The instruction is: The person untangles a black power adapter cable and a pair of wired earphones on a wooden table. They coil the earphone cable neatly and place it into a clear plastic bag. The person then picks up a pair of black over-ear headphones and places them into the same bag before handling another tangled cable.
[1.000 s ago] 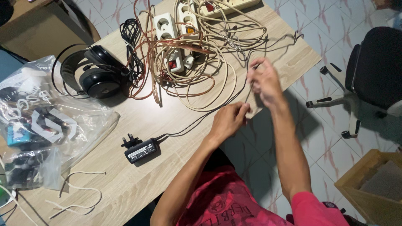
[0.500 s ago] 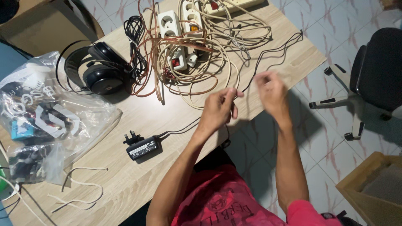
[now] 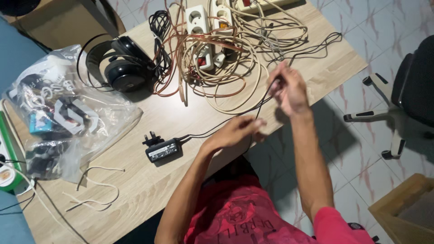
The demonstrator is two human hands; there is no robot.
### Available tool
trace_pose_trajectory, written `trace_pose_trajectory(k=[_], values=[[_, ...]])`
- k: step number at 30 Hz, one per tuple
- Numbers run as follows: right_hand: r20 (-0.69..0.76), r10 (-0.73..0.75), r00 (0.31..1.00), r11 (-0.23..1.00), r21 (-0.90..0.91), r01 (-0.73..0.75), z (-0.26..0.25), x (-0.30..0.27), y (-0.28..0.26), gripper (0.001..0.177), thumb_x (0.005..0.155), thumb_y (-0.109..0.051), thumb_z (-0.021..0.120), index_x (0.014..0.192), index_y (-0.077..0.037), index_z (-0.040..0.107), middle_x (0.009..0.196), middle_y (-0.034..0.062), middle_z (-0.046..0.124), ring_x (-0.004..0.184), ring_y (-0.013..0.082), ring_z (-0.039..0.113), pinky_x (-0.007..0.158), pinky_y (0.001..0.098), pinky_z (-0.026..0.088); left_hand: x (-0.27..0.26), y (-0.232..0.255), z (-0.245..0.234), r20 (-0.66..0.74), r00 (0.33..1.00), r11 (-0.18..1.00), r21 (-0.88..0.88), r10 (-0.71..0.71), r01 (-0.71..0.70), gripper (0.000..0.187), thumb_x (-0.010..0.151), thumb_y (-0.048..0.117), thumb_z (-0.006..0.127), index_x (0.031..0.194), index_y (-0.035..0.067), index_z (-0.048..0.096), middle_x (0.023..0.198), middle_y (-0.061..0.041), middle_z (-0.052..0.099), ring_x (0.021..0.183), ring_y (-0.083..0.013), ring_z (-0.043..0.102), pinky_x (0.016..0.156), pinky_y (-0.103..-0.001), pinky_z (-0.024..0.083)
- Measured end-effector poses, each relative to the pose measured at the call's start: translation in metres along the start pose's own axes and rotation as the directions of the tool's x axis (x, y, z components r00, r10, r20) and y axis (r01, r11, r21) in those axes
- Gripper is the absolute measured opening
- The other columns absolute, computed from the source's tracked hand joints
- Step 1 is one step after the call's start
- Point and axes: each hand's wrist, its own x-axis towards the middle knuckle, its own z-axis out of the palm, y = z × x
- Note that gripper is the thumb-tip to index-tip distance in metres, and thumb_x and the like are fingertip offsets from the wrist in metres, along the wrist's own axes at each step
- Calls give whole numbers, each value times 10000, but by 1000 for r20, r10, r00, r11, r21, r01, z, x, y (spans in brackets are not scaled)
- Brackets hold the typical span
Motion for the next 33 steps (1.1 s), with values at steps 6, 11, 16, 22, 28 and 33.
trace_pose_trajectory(k=[6, 11, 16, 22, 28, 33], values=[[-95, -55, 994, 966, 246, 77, -67, 50, -19, 265, 1147, -372, 541, 1008, -155, 598, 786, -16, 539, 631, 87, 462, 580, 227, 374, -64, 15, -32, -43, 992, 984, 130, -117, 122, 287, 1091, 219, 553, 1206, 15, 718, 843, -39, 684, 760, -69, 617, 717, -283, 533], [-161, -38, 986, 977, 202, 71, -104, 67, 11, 276, 1129, -377, 555, 1042, -120, 606, 821, 24, 558, 695, 125, 492, 627, 265, 395, -99, 50, -62, -178, 955, 969, 16, -238, 245, 282, 1012, 221, 544, 1203, 63, 680, 820, -3, 661, 607, -119, 649, 601, -306, 549], [-206, -23, 978, 939, 331, 91, -129, 88, 40, 284, 1132, -359, 558, 1060, -90, 613, 855, 33, 553, 736, 138, 492, 669, 292, 424, -109, 49, -72, -180, 978, 993, 27, -109, 116, 344, 1126, 276, 506, 1233, -5, 673, 907, -24, 717, 772, -72, 635, 735, -254, 525], [-183, -15, 983, 977, 208, 54, -93, 59, 40, 413, 1128, -411, 486, 1180, -28, 631, 1060, 151, 701, 844, 177, 618, 769, 300, 503, -113, 54, -73, -301, 947, 981, -183, -114, 60, 383, 1072, 270, 525, 1390, 68, 598, 873, 0, 666, 695, -51, 605, 618, -214, 483], [173, 391, 904, 913, -194, -358, 36, -23, 63, 588, 1069, -464, 474, 1425, -3, 559, 824, 108, 678, 573, 65, 542, 493, 176, 436, -92, 46, -70, -439, 897, 998, -54, -49, 28, 367, 1077, 269, 551, 1364, 57, 638, 822, -2, 681, 648, -35, 573, 570, -200, 471], [261, 300, 917, 944, -217, -247, 81, -26, 82, 505, 1121, -380, 534, 1366, 58, 595, 787, 24, 628, 592, 54, 485, 523, 187, 390, -81, 47, -63, -470, 881, 995, 47, -55, 87, 399, 1035, 253, 606, 1395, 84, 574, 791, -18, 715, 610, -49, 563, 523, -221, 432]])
